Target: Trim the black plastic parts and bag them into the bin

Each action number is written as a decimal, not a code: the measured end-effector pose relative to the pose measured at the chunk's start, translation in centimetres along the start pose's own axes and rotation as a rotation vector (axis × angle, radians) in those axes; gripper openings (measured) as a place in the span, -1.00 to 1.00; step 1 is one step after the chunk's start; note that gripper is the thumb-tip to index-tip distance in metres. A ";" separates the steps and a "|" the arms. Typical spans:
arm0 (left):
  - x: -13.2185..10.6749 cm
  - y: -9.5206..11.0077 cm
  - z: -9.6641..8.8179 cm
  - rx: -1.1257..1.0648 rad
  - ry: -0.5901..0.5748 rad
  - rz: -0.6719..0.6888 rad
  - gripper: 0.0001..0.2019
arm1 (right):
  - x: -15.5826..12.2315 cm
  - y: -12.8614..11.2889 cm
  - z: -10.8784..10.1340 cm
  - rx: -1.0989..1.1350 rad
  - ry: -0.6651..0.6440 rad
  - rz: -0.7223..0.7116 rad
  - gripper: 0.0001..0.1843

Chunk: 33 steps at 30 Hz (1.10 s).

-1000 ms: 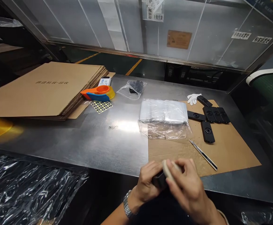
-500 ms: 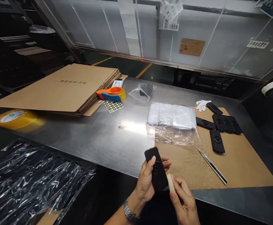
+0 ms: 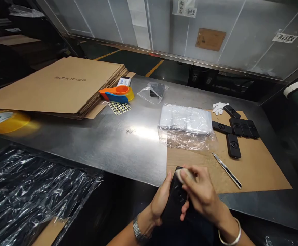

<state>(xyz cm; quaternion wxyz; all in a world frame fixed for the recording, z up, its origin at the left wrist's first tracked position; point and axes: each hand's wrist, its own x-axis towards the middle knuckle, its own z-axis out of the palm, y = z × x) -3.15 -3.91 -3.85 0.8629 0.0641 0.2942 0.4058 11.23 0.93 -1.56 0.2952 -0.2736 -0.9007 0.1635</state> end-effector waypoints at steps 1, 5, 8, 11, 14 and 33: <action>-0.2 0.0 0.0 0.018 0.000 0.003 -0.23 | 0.1 0.2 0.1 -0.018 0.034 0.023 -0.41; -0.8 0.8 0.3 0.175 0.170 0.239 -0.31 | 0.5 0.5 -0.2 -0.070 0.092 0.077 -0.45; -1.1 1.4 0.4 0.310 0.256 0.361 -0.25 | 0.8 0.0 -0.6 -0.147 0.096 0.084 -0.42; -1.1 1.6 0.5 0.333 0.244 0.364 -0.24 | 1.1 -0.4 -0.7 -0.164 0.113 0.063 -0.38; -0.7 1.5 0.8 0.255 0.246 0.333 -0.29 | 1.2 -1.0 -0.5 -0.170 0.107 0.048 -0.39; 1.8 2.2 0.7 -0.654 0.101 0.133 -0.59 | -1.9 -5.3 3.2 0.003 0.175 -0.056 -0.52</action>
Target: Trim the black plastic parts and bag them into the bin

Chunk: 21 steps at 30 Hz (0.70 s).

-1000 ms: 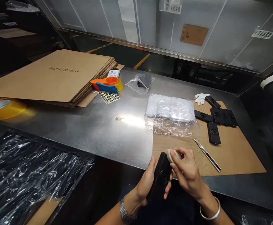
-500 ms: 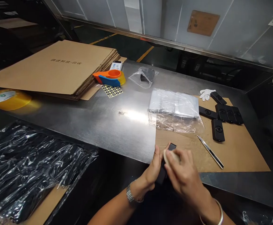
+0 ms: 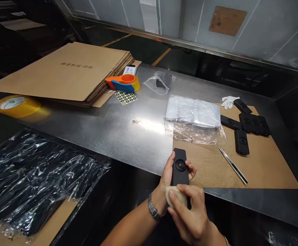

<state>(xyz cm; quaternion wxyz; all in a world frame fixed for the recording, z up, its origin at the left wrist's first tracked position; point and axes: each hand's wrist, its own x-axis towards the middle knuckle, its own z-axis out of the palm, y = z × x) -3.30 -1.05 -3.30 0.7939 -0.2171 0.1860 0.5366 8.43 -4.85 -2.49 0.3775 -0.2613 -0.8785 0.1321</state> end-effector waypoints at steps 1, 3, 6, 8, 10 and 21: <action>0.0 -0.2 0.1 -0.028 0.022 0.001 -0.59 | -0.2 0.1 0.1 -0.032 0.022 -0.038 -0.57; -0.1 -0.3 0.3 -0.071 0.034 -0.032 -0.59 | -0.9 0.7 0.2 -0.118 0.064 -0.099 -0.60; -0.6 0.1 0.5 -0.066 0.058 -0.026 -0.59 | -2.3 3.0 -0.1 -0.232 0.105 -0.135 -0.52; -0.8 0.6 0.6 0.016 0.076 0.045 -0.56 | -2.9 5.2 -0.5 -0.294 0.103 -0.072 -0.46; -1.1 1.0 0.6 0.136 0.069 0.125 -0.56 | -3.1 7.6 -0.8 -0.359 0.100 0.049 -0.45; -1.6 0.3 0.0 0.571 0.129 0.334 -0.66 | -1.8 15.1 -1.4 -0.662 -0.097 0.412 -0.60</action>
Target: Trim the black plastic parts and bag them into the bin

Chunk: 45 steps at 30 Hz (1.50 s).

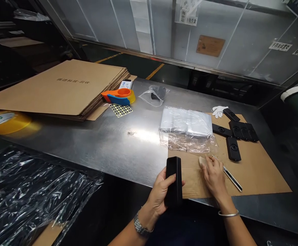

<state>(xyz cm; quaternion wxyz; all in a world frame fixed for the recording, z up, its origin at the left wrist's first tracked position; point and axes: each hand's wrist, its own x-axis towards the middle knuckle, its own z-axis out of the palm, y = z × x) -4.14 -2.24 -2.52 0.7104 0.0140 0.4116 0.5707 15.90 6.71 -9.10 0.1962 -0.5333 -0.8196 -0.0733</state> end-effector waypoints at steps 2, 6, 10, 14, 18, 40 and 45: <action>-0.2 -0.1 -0.2 -0.016 0.000 0.010 -0.58 | -0.2 1.2 -0.7 -0.042 0.004 0.075 -0.61; -0.9 -0.1 -0.1 0.029 -0.109 0.027 -0.44 | -1.1 4.2 -1.4 -0.120 -0.034 0.209 -0.66; -1.5 -0.2 -0.2 0.070 -0.195 0.051 -0.31 | -1.8 5.9 -1.0 -0.105 -0.104 0.245 -0.77; -1.5 -0.6 -0.5 0.050 -0.233 0.046 -0.30 | -1.8 5.7 -1.3 -0.028 -0.092 0.329 -0.73; -1.4 -0.7 -0.8 0.006 -0.240 0.002 -0.34 | -1.9 2.8 -3.8 0.160 -0.115 0.356 -0.69; -2.5 0.3 -1.3 0.298 -0.350 -0.416 -0.40 | 2.5 -6.2 -8.9 1.210 -0.458 -0.233 -0.90; -2.3 0.0 -1.4 0.297 -0.355 -0.448 -0.38 | 1.8 -6.1 -8.5 1.199 -0.456 -0.215 -0.88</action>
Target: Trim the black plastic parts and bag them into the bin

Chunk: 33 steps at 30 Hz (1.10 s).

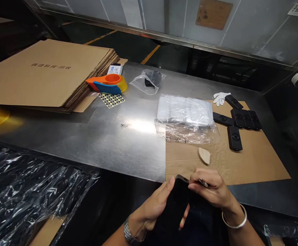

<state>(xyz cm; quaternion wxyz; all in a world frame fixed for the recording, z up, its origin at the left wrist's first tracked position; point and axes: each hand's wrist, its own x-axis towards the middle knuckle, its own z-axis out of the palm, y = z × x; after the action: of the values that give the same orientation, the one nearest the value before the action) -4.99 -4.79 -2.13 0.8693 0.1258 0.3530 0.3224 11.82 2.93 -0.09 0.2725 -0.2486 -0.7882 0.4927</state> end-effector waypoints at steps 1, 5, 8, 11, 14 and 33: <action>0.0 0.0 0.0 -0.005 0.000 -0.007 -0.37 | -0.1 0.1 0.0 -0.001 0.010 0.002 -0.87; 0.1 -0.1 -0.1 -0.025 0.000 -0.001 -0.38 | -0.2 0.3 0.2 -0.011 0.046 -0.042 -0.88; 0.1 -0.3 -0.1 -0.057 0.007 -0.007 -0.41 | -0.3 0.4 0.3 -0.030 0.031 -0.034 -0.89; 0.4 -0.2 -0.2 -0.135 -0.024 -0.059 -0.34 | -0.8 0.8 0.7 -0.018 0.082 0.088 -0.78; 0.7 0.4 -0.4 -0.287 -0.048 -0.003 -0.35 | -1.6 1.4 1.2 0.183 0.189 0.275 -0.68; 0.9 3.9 -0.6 -0.479 0.341 0.556 -0.44 | -3.5 -3.1 6.2 -0.050 -0.185 0.478 -0.69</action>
<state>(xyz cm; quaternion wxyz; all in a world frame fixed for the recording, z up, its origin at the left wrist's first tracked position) -6.74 -1.26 -1.30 0.6825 -0.0449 0.3595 0.6348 9.84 -4.55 -0.18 0.0686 -0.3883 -0.7407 0.5440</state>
